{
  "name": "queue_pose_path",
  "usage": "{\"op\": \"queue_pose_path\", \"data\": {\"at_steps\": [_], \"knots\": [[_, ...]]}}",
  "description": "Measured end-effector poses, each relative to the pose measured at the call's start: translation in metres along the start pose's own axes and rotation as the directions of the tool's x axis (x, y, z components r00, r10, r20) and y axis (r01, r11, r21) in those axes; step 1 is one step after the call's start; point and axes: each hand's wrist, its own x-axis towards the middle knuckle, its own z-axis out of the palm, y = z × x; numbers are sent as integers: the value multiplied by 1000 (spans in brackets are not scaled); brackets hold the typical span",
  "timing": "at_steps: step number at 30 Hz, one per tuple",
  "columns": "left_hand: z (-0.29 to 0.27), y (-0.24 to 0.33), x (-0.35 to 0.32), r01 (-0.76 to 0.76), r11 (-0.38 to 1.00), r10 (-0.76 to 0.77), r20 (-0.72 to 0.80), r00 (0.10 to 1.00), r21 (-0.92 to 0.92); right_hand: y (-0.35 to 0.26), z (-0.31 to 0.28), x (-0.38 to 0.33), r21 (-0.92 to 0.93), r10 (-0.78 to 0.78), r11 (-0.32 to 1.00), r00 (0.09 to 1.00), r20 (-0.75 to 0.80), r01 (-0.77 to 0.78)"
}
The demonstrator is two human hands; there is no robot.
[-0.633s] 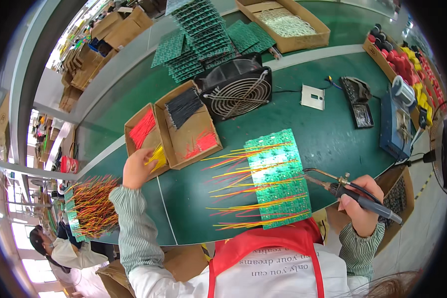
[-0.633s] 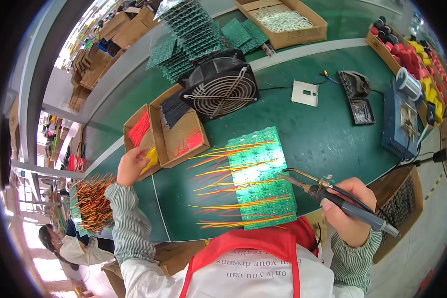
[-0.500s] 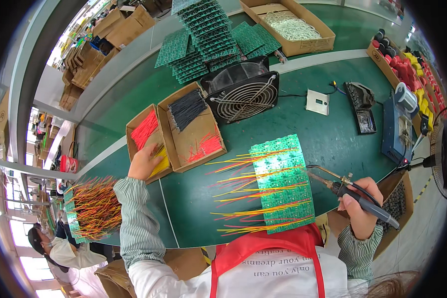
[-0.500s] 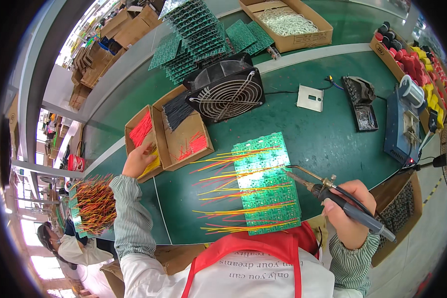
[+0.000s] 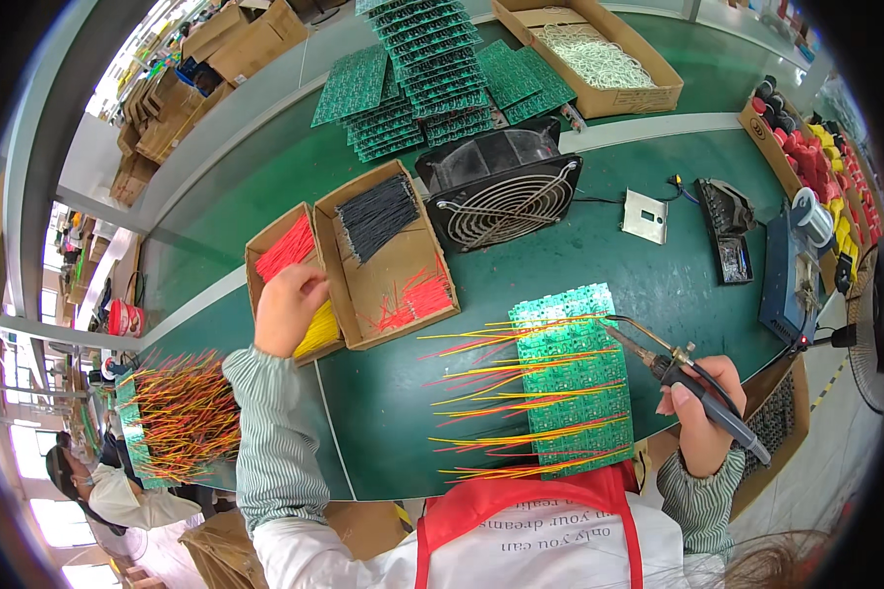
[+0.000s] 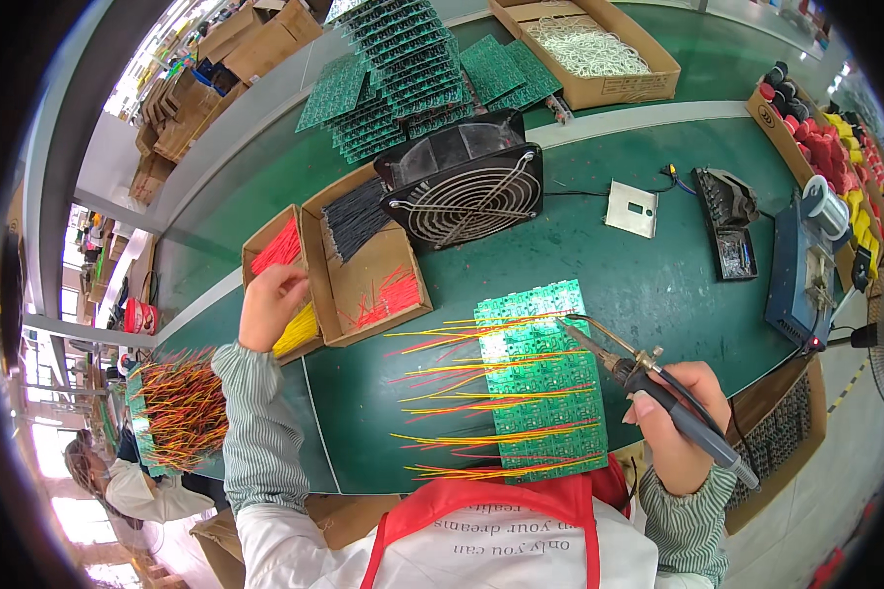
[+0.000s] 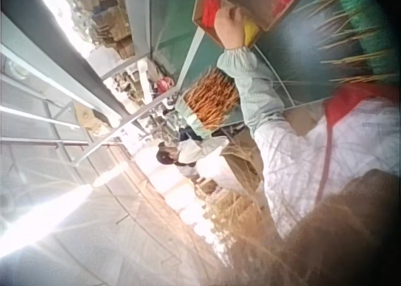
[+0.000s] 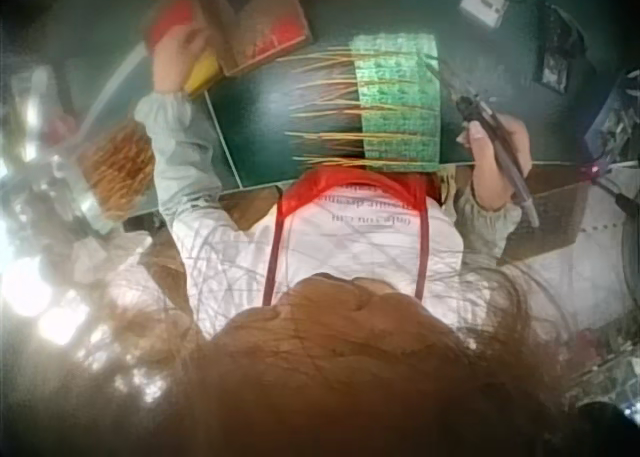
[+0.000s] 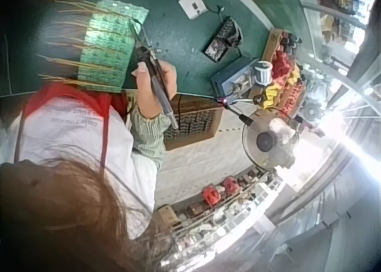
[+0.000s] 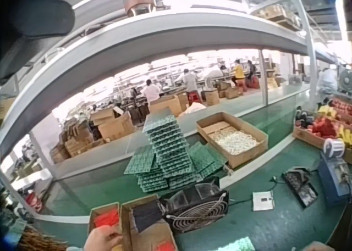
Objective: The person solders red, yellow, and black wires onto a circuit board using a soldering iron.
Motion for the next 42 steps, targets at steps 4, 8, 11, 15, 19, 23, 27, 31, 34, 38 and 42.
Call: {"op": "queue_pose_path", "data": {"at_steps": [4,8,11,15,19,23,27,31,34,38,42], "knots": [[36,52,38,-131,990,131,0,991,50,1,1,2,-17,-26,1000,999,19,26],[76,48,73,-226,905,263,-55,963,359,-2,5,4,-11,-14,1000,999,30,15],[84,46,92,-203,895,221,0,975,398,-2,2,6,-8,6,1000,1000,11,-6],[76,46,98,-160,933,153,48,987,323,-1,-4,11,-15,23,1000,1000,13,-23],[71,36,93,-173,937,181,2,983,304,0,0,15,18,23,1000,999,45,-24],[77,43,91,-246,913,271,-34,962,324,0,-6,14,-47,-13,999,1000,1,13],[71,51,85,-169,925,183,-9,983,339,7,-13,16,-60,-39,997,999,8,39],[67,51,77,-98,943,105,-4,994,318,8,-8,15,-123,-41,992,998,-40,36],[74,45,82,-141,947,146,5,989,289,19,-21,17,-124,-114,986,994,-5,112],[73,43,77,-124,955,131,-10,991,270,18,-21,17,-137,-99,985,994,43,104],[67,56,81,-115,955,103,58,993,275,14,-27,14,-249,-89,964,996,32,94]]}}
